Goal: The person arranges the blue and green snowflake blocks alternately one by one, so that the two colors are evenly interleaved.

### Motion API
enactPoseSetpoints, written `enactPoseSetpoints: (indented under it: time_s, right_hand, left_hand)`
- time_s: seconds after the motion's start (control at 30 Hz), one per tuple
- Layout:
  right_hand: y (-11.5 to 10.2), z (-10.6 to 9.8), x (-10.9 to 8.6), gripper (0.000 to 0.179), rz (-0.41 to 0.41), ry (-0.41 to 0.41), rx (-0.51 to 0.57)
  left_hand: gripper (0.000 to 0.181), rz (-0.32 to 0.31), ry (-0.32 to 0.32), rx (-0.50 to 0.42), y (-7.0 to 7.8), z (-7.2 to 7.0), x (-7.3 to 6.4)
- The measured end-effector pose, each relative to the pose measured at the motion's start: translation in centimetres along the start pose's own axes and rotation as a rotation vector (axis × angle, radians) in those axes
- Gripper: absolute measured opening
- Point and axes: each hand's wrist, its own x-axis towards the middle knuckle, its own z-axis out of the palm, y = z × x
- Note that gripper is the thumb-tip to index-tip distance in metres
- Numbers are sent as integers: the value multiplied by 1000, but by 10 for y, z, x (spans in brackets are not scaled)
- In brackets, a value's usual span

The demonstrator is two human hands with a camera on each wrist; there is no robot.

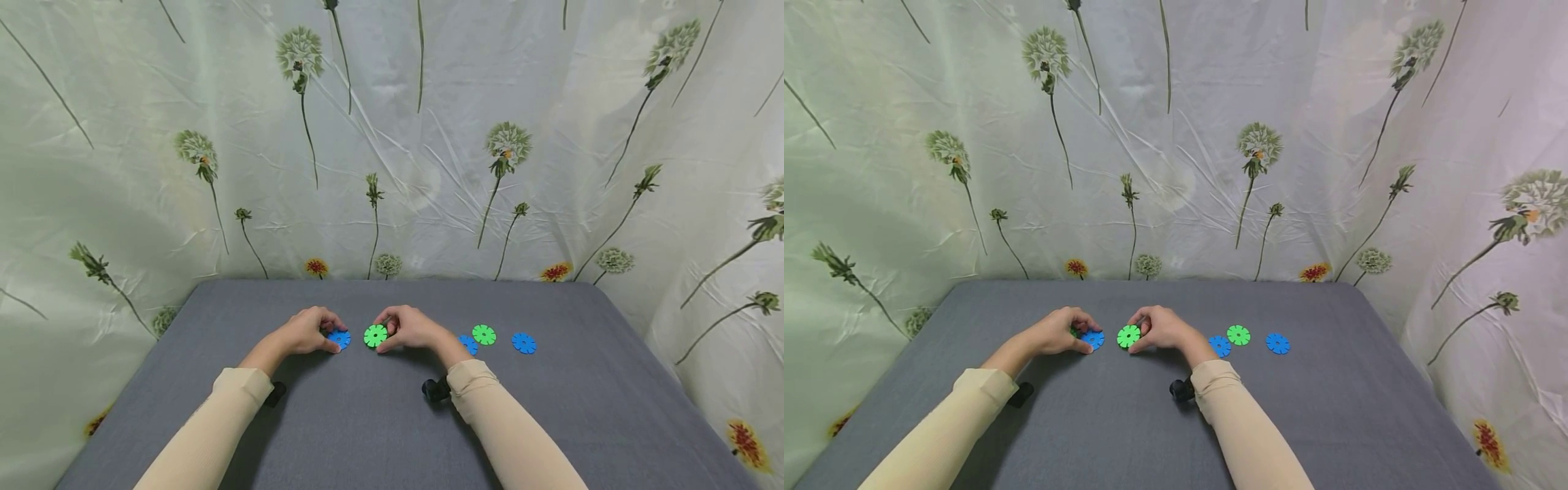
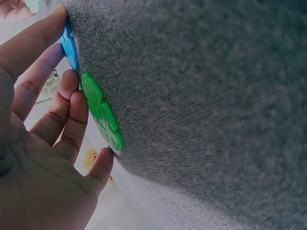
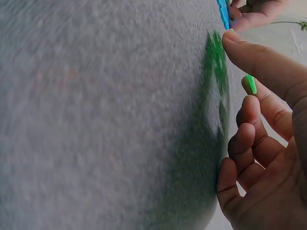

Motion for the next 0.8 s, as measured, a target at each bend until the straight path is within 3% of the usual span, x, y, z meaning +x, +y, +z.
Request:
enactPoseSetpoints:
  time_s: [0.8]
  right_hand:
    - [-4,13,7,44,39,-5,-33]
  left_hand:
    - [36,9,-9,-9,-2,-1,0]
